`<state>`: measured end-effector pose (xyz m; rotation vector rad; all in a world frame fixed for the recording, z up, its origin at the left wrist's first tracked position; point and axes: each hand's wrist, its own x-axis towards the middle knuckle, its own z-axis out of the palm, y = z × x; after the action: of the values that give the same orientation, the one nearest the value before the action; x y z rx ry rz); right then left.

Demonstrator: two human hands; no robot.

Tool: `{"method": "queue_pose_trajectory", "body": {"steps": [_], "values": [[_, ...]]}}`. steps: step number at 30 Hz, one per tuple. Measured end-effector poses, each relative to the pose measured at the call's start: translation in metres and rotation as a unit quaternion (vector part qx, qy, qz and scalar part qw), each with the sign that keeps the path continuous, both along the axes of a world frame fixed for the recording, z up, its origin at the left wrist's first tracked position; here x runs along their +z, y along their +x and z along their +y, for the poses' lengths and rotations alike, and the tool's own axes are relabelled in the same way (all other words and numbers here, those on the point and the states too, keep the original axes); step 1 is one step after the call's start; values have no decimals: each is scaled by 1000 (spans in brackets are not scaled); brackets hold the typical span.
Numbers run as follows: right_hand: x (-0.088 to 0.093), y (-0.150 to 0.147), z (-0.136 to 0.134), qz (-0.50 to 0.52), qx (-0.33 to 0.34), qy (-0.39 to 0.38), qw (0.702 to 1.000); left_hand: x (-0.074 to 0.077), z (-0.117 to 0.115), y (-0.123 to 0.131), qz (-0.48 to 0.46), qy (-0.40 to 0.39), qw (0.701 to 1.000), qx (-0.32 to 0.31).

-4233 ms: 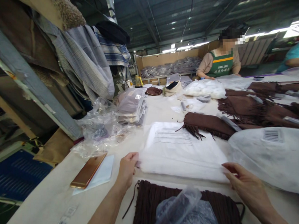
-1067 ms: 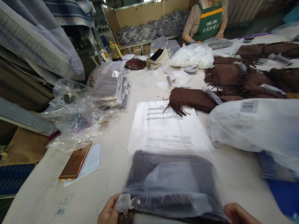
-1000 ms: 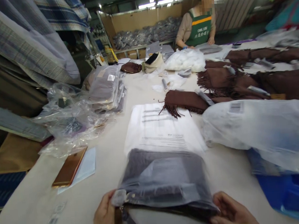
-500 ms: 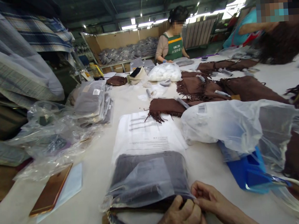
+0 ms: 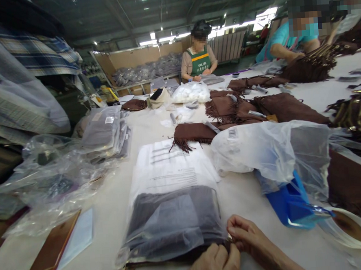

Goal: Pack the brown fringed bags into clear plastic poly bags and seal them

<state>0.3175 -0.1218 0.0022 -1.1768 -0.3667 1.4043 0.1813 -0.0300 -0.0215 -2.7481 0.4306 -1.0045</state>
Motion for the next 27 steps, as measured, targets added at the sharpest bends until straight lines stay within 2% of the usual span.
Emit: {"method": "queue_pose_trajectory", "body": {"steps": [6,8,13,16,20,24,27], "values": [[-6,3,0,3,-3,7,1000,15,-6,9,-85,-57,993,57],[-11,2,0,0,-11,8,1000,17,-6,10,-105,-55,991,64],[-22,-7,-2,-92,-59,-9,994,13,-6,11,-110,-47,991,52],[-26,-13,-6,-158,-93,-10,983,4,-7,13,-117,-50,990,62],[-31,-24,-10,-245,-108,-23,963,-7,-9,13,-73,0,995,62],[-32,-34,-16,-276,-157,-27,948,-1,2,7,-39,8,999,28],[-31,-36,-24,-268,-108,-13,957,9,16,3,-57,-18,998,4]]}}
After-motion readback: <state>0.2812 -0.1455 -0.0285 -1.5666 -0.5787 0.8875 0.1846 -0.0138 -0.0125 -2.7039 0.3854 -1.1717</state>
